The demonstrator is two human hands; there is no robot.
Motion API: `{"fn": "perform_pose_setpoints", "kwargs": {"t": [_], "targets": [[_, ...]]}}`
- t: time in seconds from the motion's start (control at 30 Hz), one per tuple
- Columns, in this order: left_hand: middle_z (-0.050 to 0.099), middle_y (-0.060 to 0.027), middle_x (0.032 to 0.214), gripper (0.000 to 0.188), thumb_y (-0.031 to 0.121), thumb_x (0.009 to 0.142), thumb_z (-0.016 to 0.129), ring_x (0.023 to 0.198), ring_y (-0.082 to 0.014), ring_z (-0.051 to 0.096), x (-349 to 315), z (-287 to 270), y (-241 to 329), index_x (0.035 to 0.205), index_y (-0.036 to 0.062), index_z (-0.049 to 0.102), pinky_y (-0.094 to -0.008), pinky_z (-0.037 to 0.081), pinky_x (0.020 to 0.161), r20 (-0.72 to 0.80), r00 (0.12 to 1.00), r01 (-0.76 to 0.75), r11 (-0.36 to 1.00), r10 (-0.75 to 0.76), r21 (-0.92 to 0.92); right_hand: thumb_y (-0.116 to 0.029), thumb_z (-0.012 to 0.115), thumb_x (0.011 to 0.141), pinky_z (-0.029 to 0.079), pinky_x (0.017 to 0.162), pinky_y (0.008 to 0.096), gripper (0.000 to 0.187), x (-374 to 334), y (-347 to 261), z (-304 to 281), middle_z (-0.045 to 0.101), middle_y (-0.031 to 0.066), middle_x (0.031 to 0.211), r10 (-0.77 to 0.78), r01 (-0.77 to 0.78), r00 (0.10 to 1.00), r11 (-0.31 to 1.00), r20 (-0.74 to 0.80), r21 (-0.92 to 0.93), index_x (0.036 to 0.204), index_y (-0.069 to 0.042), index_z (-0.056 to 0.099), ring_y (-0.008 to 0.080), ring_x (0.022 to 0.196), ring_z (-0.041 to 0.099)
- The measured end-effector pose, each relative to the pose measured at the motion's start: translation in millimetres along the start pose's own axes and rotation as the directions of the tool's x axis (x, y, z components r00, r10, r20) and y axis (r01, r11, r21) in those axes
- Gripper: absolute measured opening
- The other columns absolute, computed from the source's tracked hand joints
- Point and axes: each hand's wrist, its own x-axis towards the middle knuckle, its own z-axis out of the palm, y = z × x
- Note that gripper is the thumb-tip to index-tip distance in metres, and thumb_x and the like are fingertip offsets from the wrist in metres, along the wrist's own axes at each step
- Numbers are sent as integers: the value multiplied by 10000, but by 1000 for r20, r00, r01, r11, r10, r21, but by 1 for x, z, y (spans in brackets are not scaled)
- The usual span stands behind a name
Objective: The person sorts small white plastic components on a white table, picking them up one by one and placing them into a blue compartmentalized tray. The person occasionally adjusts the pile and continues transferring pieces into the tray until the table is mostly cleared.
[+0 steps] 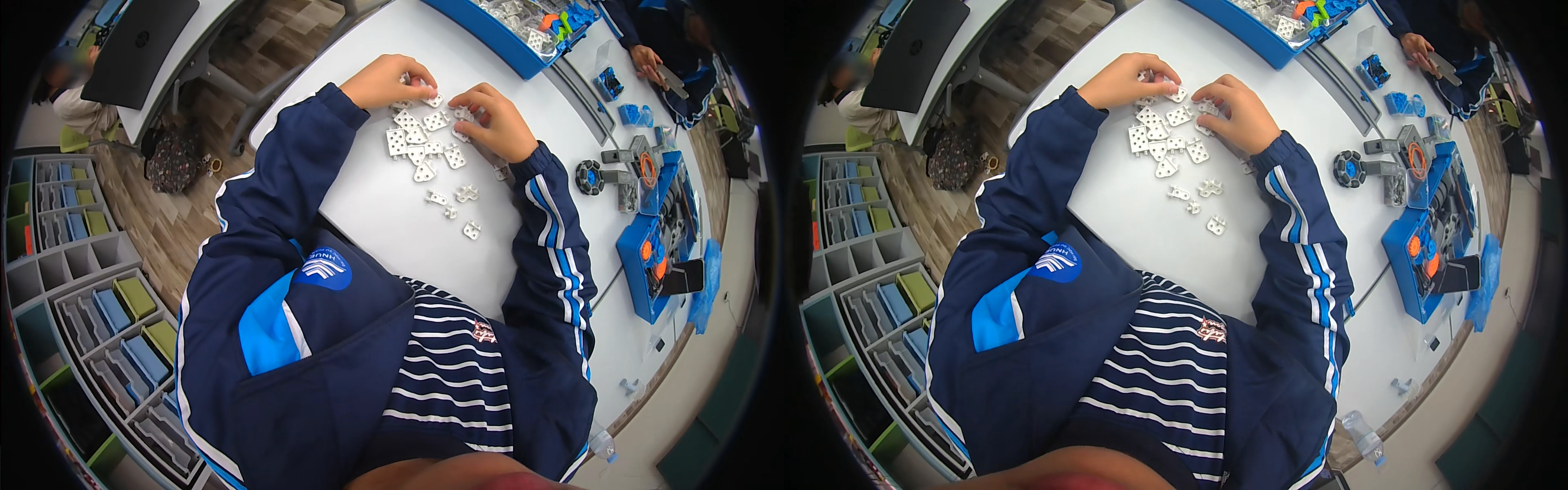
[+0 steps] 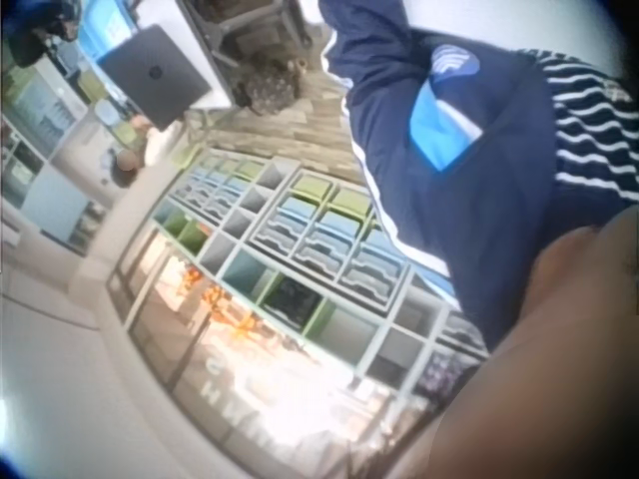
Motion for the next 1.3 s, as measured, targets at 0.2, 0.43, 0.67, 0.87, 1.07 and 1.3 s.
{"fn": "perform_pose_setpoints", "kwargs": {"t": [0.2,0.43,0.67,0.87,1.07,1.3], "targets": [[651,0,823,241,299,927,717,756,-113,515,0,-6,-11,991,74,774,-271,442,711,-84,994,73,996,-76,-48,-155,753,878,527,815,289,270,-2,11,-3,676,68,1037,93,-92,996,989,-7,116,1142,-99,738,172,923,646],[563,13,816,237,288,895,750,720,-106,500,-6,-10,-2,1081,141,764,-259,437,692,-150,988,57,991,-39,118,-101,654,978,509,906,269,285,-2,33,-5,694,74,1186,191,-185,981,911,21,368,1242,6,667,123,1018,611],[608,-47,974,294,301,783,839,913,-242,616,-20,-19,12,1033,173,753,-359,499,822,76,997,-34,968,15,250,-61,521,1000,528,957,285,295,-3,39,-8,674,103,1239,212,-201,976,801,46,563,1249,2,665,164,1096,642],[631,-47,952,249,226,797,839,915,-207,611,-20,-17,12,966,102,705,-344,488,817,101,994,-69,966,45,251,-79,514,1002,528,957,290,299,-1,42,-8,659,98,1263,275,-250,960,741,58,623,1245,1,668,158,1076,635],[675,-33,858,209,216,844,792,797,-152,579,-15,-19,21,931,56,690,-296,466,752,78,997,-24,994,16,104,-80,613,971,499,887,230,289,-1,52,-2,642,59,1245,182,-158,983,875,-7,458,1250,-29,671,110,1003,609],[726,-57,924,209,253,891,739,932,-187,677,105,-22,66,989,68,740,-326,516,864,-155,961,-237,971,230,-30,-133,672,887,488,896,281,270,-3,50,2,641,41,1180,184,-133,979,905,-91,404,1149,-100,732,163,1081,604]]}}
